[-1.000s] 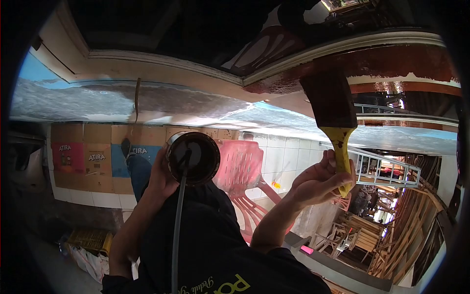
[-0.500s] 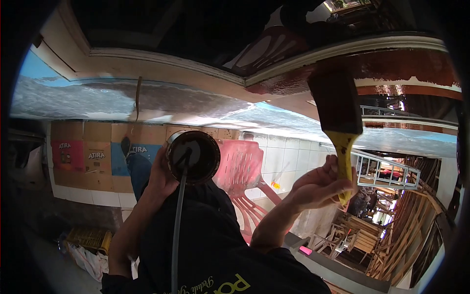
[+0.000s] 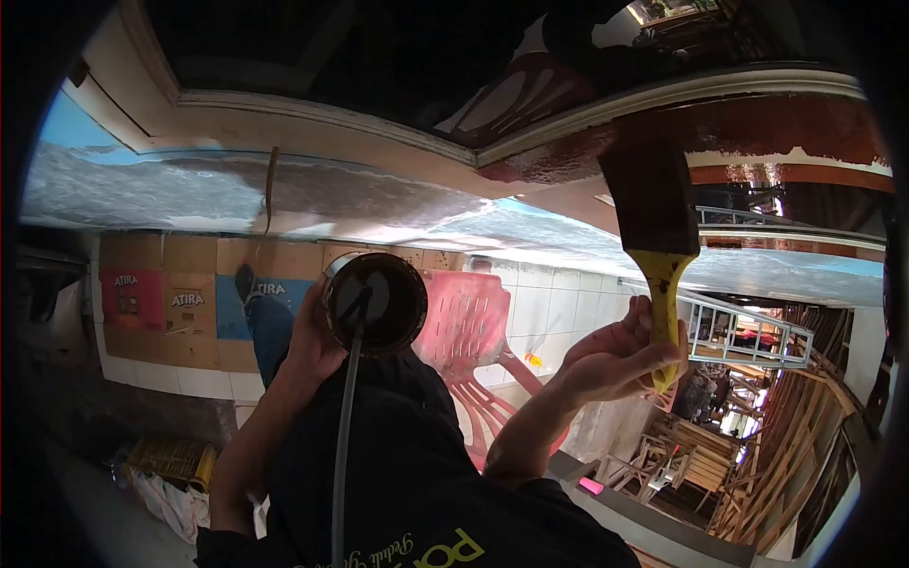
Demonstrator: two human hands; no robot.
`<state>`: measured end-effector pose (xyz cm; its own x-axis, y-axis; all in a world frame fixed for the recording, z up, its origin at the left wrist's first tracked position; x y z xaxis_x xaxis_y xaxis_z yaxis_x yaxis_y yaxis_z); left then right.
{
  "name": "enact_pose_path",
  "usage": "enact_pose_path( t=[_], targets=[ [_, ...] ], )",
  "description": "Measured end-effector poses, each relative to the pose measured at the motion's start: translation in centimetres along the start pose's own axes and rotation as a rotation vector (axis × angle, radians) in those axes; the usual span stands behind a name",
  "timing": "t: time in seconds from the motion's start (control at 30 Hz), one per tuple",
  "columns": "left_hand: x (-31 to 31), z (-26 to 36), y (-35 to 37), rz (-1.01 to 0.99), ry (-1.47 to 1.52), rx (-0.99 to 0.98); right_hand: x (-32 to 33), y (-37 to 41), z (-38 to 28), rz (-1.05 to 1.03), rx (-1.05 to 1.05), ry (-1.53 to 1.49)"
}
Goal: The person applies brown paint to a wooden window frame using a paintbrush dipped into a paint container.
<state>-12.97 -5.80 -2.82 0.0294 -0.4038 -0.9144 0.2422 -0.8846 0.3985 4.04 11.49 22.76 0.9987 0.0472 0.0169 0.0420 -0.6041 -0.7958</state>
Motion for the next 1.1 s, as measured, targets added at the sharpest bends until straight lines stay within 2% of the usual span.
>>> enact_pose_path(
  t=[0.17, 0.3, 0.53, 0.7, 0.8, 0.93, 1.1],
  targets=[
    [0.6, 0.0, 0.0, -0.008, 0.008, -0.008, 0.6, 0.0, -0.3, 0.029, 0.036, 0.085],
    [0.4, 0.0, 0.1, 0.004, 0.011, -0.004, 0.2, 0.4, -0.7, 0.031, 0.049, 0.022],
    [0.2, 0.0, 0.3, -0.021, -0.009, 0.005, -0.5, 0.7, -0.1, -0.018, 0.066, 0.161],
    [-0.2, 0.1, 0.4, 0.024, -0.009, -0.025, 0.1, 0.8, -0.8, 0.040, 0.078, 0.085],
    [0.3, 0.0, 0.3, -0.025, -0.009, 0.005, -0.7, 0.8, -0.9, 0.032, 0.095, -0.002],
    [0.1, -0.1, 0.3, -0.039, 0.004, 0.008, -1.0, 0.5, -0.8, 0.041, 0.093, 0.133],
    [0.2, 0.1, 0.4, -0.036, 0.014, -0.008, 0.0, -0.2, -1.3, 0.038, 0.073, 0.114]
  ],
)
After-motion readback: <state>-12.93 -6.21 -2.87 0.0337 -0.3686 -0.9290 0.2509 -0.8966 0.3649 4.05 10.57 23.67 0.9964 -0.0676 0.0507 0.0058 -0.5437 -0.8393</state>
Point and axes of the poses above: each hand's wrist, its own y-axis away from the middle knuckle, its own x-axis out of the back of the hand, z = x × y, the point moved 6 cm from there along -y, towards the middle knuckle, and after that the axes turned 6 degrees about -z, right-handed, at the moved point
